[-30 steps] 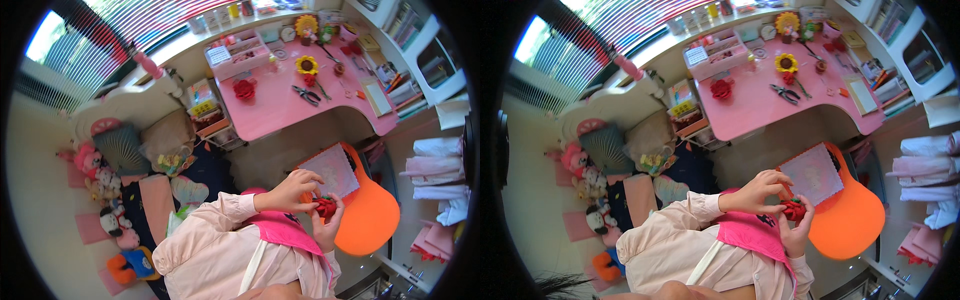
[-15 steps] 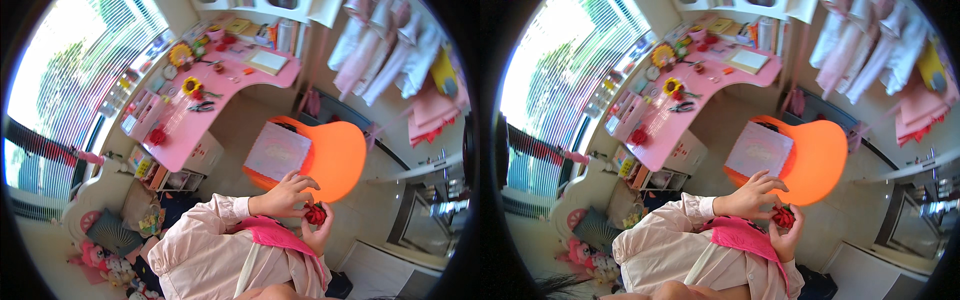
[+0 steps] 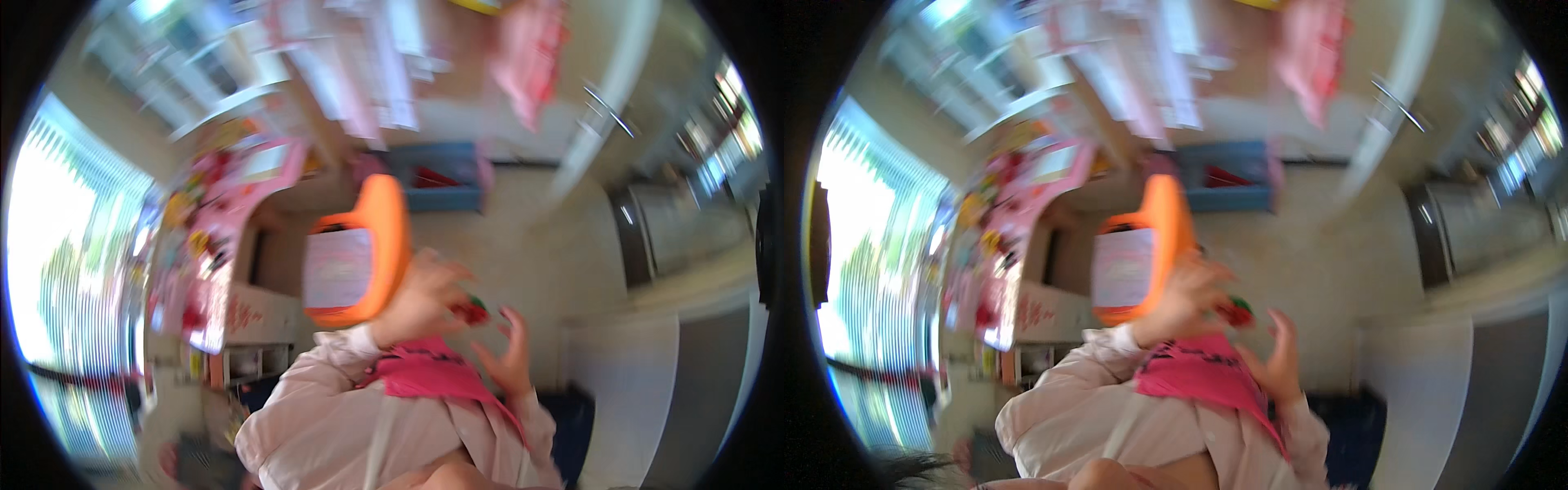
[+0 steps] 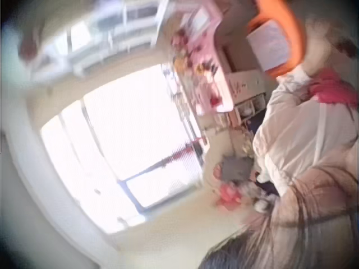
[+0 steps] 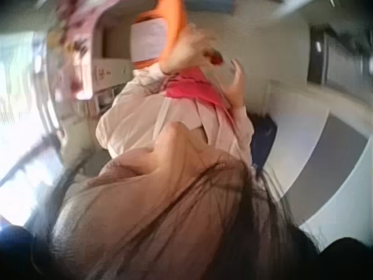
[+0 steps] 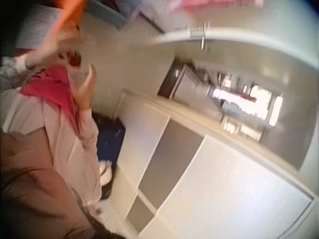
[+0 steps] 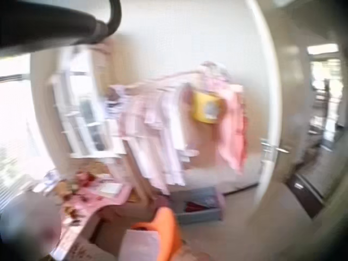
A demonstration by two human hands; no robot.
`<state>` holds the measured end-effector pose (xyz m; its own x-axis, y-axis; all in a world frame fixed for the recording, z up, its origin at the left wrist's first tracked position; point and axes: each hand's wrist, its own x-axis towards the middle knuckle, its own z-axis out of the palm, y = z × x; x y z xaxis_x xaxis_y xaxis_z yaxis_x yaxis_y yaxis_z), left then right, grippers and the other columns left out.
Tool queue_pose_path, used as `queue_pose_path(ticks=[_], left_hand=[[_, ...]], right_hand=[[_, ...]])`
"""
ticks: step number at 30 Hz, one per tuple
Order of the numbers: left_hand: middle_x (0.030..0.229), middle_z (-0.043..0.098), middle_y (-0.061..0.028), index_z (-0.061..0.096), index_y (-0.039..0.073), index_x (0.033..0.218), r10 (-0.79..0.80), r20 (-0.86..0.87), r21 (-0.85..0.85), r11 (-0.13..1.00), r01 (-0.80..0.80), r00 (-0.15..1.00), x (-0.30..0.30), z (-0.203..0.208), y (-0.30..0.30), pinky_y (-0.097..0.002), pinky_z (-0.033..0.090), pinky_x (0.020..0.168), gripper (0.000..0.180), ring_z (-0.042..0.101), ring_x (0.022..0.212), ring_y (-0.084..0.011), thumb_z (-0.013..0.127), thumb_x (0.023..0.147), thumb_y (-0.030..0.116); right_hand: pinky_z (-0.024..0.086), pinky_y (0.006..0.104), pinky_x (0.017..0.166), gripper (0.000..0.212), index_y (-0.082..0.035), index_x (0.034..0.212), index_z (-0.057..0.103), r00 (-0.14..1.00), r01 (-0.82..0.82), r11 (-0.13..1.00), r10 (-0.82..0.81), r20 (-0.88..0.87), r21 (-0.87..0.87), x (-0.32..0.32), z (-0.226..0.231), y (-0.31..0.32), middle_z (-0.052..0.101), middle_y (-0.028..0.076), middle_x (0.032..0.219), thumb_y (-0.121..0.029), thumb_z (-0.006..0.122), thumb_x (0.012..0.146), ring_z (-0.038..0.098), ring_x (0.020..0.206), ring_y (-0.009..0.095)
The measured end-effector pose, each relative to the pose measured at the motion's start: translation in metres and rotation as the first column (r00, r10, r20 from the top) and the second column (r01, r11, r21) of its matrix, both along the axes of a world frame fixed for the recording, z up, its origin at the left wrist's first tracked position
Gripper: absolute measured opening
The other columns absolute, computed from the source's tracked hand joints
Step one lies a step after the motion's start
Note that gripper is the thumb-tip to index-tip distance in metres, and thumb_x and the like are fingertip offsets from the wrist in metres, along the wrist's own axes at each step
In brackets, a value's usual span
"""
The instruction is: The person finishes a red artificial rose by using a lighter to seal the green stem and then trimming excess material with scissors. They place the completed rose on a pink desk alongside other finished flowers, pick up another rose to adjust its petals, and then walk through the house carrying the flower.
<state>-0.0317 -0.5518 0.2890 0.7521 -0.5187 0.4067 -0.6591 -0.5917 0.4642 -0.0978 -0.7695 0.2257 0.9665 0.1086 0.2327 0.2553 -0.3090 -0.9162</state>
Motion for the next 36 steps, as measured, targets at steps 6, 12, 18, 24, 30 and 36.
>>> queue_pose_path(ticks=[6, 12, 18, 24, 30, 36], left_hand=[[0.114, 0.061, -0.0067, 0.061, 0.012, 0.076, 0.04, 0.039, 0.094, 0.995, -0.043, 0.998, 0.1, -0.012, -0.091, -0.051, 0.029, 0.107, 0.019, 0.055, 0.115, -0.0267, 0.074, 0.061, 0.009], [0.114, 0.061, -0.0082, 0.058, 0.009, 0.075, -0.166, 0.124, 0.119, 0.981, 0.152, 0.978, 0.246, -0.041, -0.231, -0.0515, 0.032, 0.106, 0.018, 0.056, 0.11, -0.0283, 0.071, 0.063, 0.006], [0.113, 0.062, -0.0076, 0.059, 0.01, 0.075, -0.469, 0.086, 0.005, 0.882, 0.47, 0.879, 0.401, -0.041, -0.421, -0.051, 0.038, 0.101, 0.018, 0.058, 0.106, -0.029, 0.072, 0.063, 0.007], [0.112, 0.064, -0.0072, 0.061, 0.009, 0.076, -0.694, 0.071, -0.203, 0.694, 0.691, 0.717, 0.489, -0.028, -0.648, -0.0414, 0.047, 0.091, 0.02, 0.061, 0.1, -0.0286, 0.073, 0.061, 0.004], [0.113, 0.063, -0.0119, 0.061, 0.007, 0.08, -0.732, 0.084, -0.24, 0.643, 0.727, 0.676, 0.565, -0.032, -0.837, -0.0361, 0.048, 0.087, 0.022, 0.061, 0.103, -0.0278, 0.071, 0.062, -0.001], [0.117, 0.061, -0.0147, 0.061, 0.006, 0.08, -0.674, -0.019, -0.088, 0.737, 0.67, 0.739, 0.666, -0.028, -0.94, -0.0379, 0.048, 0.089, 0.022, 0.059, 0.109, -0.0286, 0.07, 0.062, -0.005]], right_hand=[[0.047, 0.0277, 0.066, 0.016, -0.003, 0.088, 0.06, 0.966, 0.25, 0.966, -0.244, -0.086, 0.07, 0.066, -0.012, -0.111, 0.061, 0.005, 0.084, -0.012, 0.072, 0.082, 0.057, 0.074, 0.014], [0.043, 0.0257, 0.056, 0.012, -0.005, 0.086, 0.062, 0.832, 0.553, 0.832, -0.554, -0.036, -0.037, 0.157, -0.049, -0.247, 0.058, 0.005, 0.074, -0.014, 0.071, 0.085, 0.053, 0.063, 0.012], [0.042, 0.0258, 0.055, 0.009, -0.004, 0.091, 0.065, 0.575, 0.813, 0.58, -0.813, -0.088, -0.048, 0.261, -0.019, -0.381, 0.06, 0.005, 0.073, -0.012, 0.068, 0.087, 0.053, 0.061, 0.011], [0.044, 0.0228, 0.067, 0.015, -0.005, 0.101, 0.064, 0.347, 0.925, 0.279, -0.896, -0.278, 0.257, 0.347, -0.014, -0.527, 0.061, 0.002, 0.091, -0.002, 0.066, 0.086, 0.055, 0.079, 0.009], [0.046, 0.0222, 0.086, 0.028, -0.006, 0.11, 0.061, 0.571, 0.539, 0.08, -0.767, -0.294, 0.839, 0.45, -0.035, -0.715, 0.06, 0.002, 0.107, 0.005, 0.065, 0.085, 0.057, 0.098, 0.011], [0.049, 0.0246, 0.082, 0.024, -0.007, 0.11, 0.063, 0.8, 0.048, 0.112, -0.599, 0.028, 0.993, 0.524, 0.015, -0.861, 0.06, 0.007, 0.112, 0.0, 0.065, 0.087, 0.059, 0.101, 0.015]])
